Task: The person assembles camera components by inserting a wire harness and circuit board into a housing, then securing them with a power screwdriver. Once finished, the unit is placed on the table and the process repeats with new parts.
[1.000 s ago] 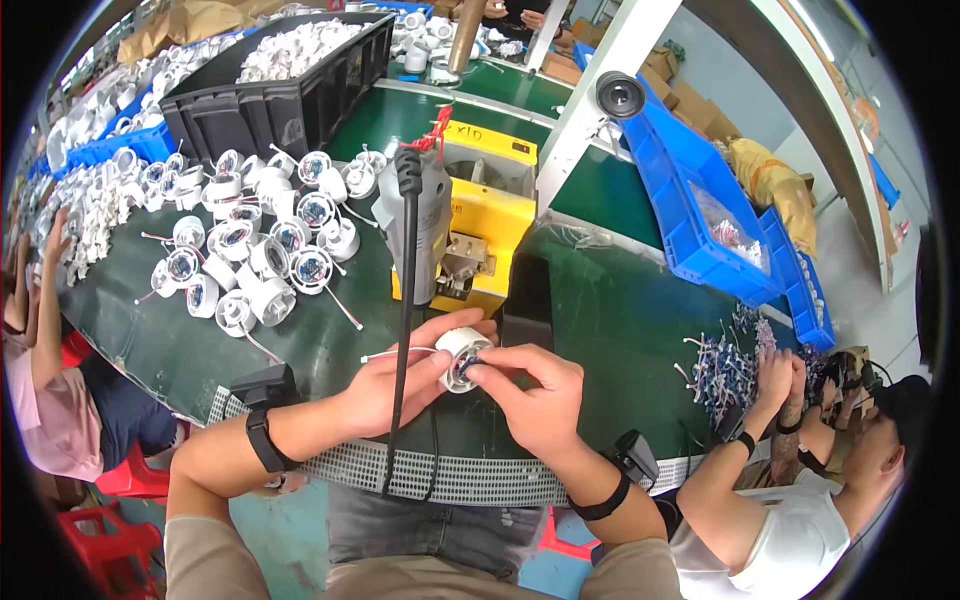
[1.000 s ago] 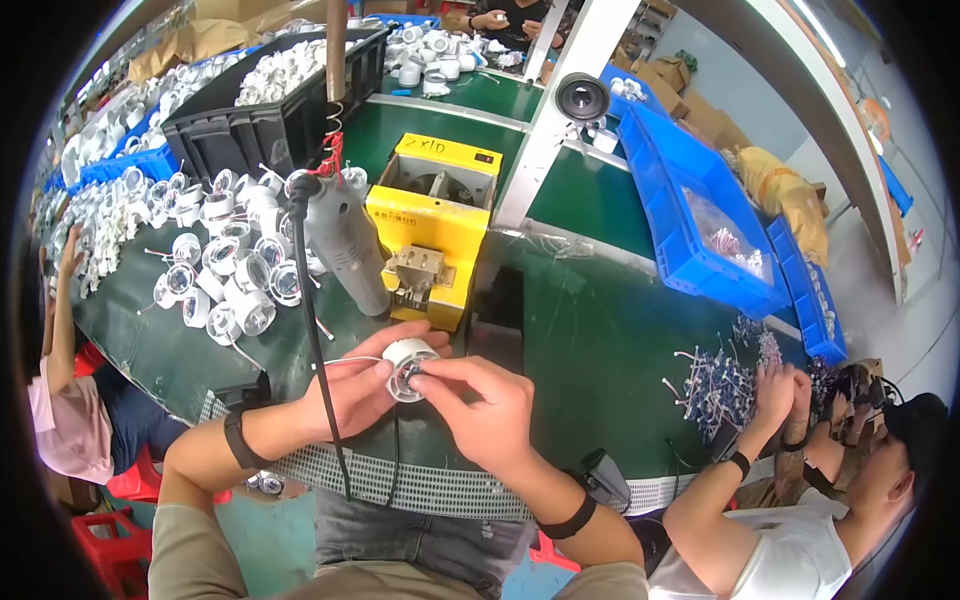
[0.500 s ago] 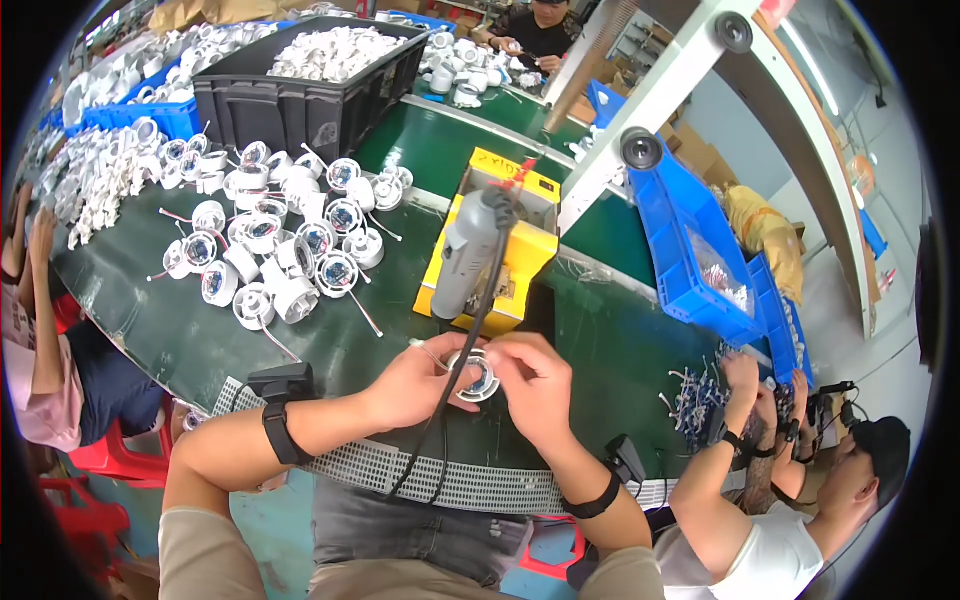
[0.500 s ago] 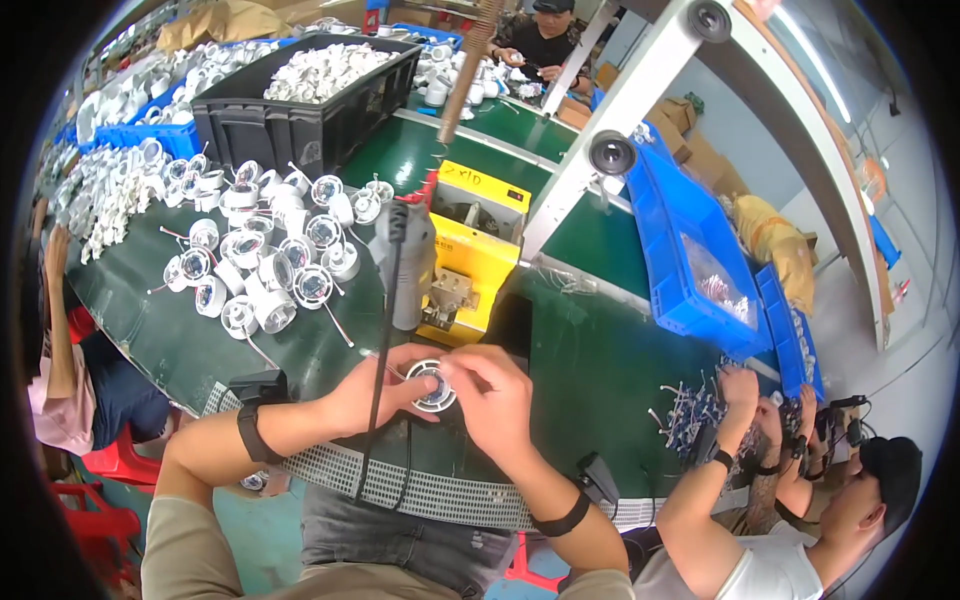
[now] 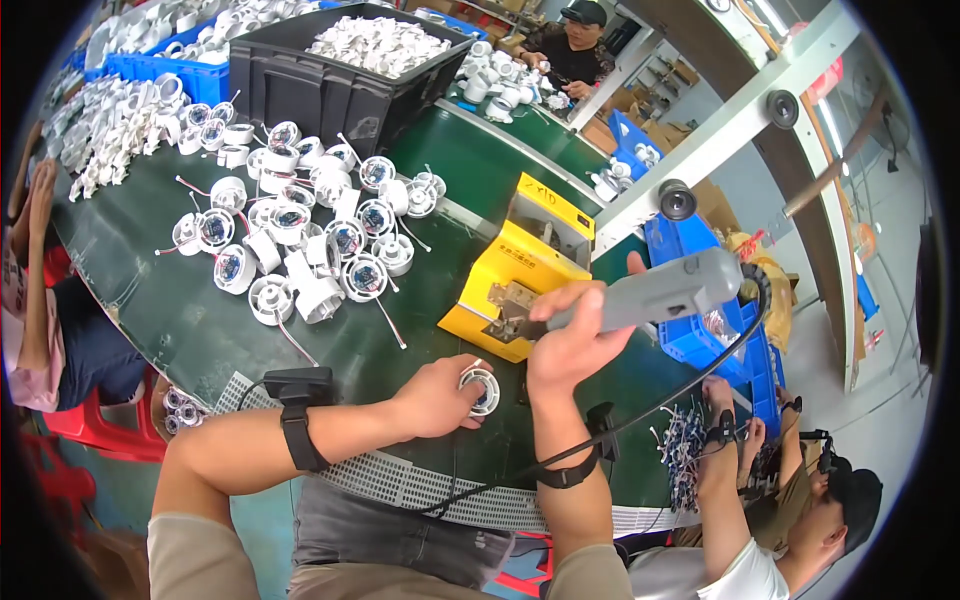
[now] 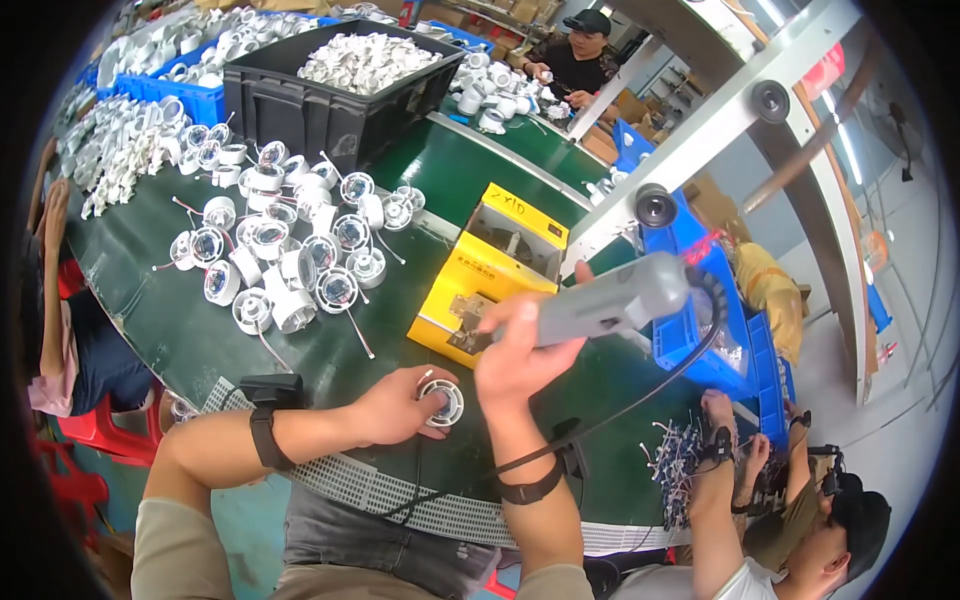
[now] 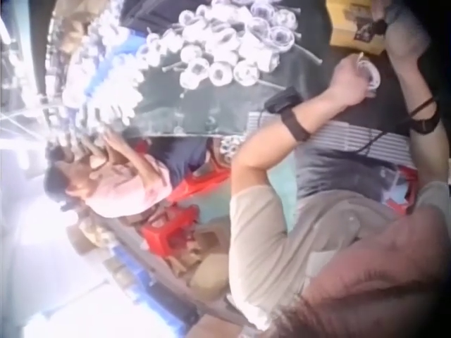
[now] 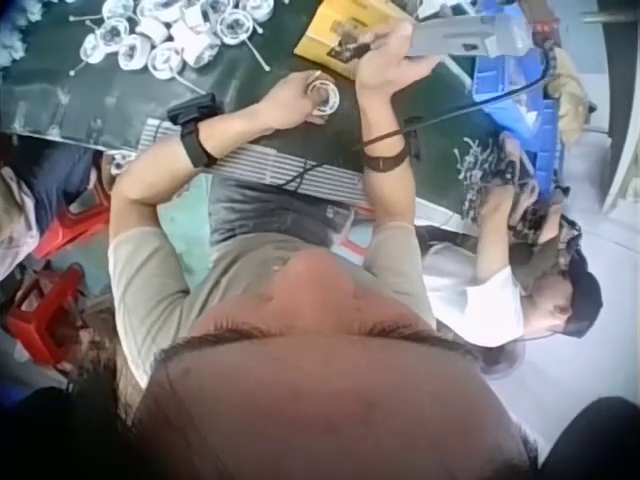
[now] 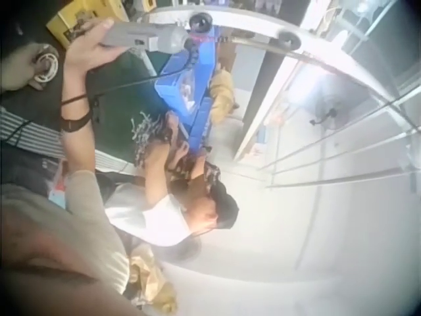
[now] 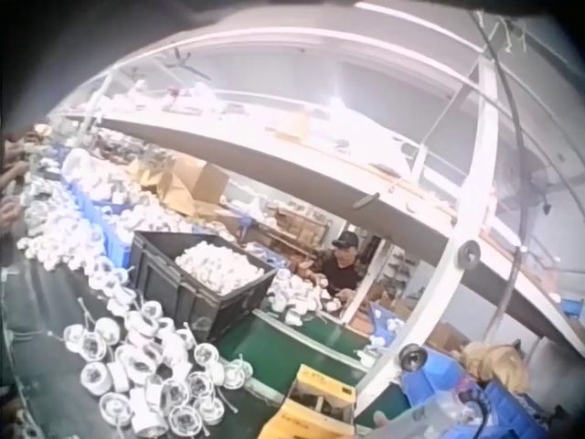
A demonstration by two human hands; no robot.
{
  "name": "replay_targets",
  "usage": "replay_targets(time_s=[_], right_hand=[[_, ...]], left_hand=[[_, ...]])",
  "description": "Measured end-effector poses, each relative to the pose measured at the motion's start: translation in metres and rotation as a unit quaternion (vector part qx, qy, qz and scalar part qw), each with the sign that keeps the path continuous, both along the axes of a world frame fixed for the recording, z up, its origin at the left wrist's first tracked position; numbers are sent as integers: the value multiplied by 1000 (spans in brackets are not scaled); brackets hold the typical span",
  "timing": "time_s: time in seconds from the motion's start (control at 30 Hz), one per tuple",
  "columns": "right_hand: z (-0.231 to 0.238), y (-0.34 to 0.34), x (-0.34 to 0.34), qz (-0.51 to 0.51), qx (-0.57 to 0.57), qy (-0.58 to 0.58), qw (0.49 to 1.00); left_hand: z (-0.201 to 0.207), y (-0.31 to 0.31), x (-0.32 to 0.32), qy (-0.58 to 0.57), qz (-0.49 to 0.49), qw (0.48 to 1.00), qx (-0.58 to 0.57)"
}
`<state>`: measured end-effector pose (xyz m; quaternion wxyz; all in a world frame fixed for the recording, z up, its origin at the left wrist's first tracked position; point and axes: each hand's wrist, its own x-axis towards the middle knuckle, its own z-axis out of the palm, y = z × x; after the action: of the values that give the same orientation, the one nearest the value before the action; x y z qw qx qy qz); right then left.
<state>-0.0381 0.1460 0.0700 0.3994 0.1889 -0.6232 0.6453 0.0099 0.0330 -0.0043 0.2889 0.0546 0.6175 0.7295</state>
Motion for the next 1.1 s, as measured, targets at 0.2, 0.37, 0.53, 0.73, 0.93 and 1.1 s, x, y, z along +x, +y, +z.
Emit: replay_targets(time_s=[0.2, 0.37, 0.53, 0.73, 0.93, 1.1], right_hand=[[7, -8, -14, -13, -31, -46, 998], [4, -9, -17, -17, -27, -57, 998], [-1, -11, -19, -24, -28, -56, 998], [-5, -6, -17, -12, -20, -65, 998], [-9, -3, 16, 29, -41, -84, 995], [-22, 3, 36, 66, -50, -127, 988]], left_hand=[[2, -3, -3, 9, -15, 999, -35], [2, -2, -7, 30, 28, 998, -48], [3, -3, -6, 19, 30, 998, -45], [3, -3, -7, -6, 33, 999, -13], [0, -3, -12, -25, 30, 999, 16], [2, -3, -14, -25, 25, 999, 15]])
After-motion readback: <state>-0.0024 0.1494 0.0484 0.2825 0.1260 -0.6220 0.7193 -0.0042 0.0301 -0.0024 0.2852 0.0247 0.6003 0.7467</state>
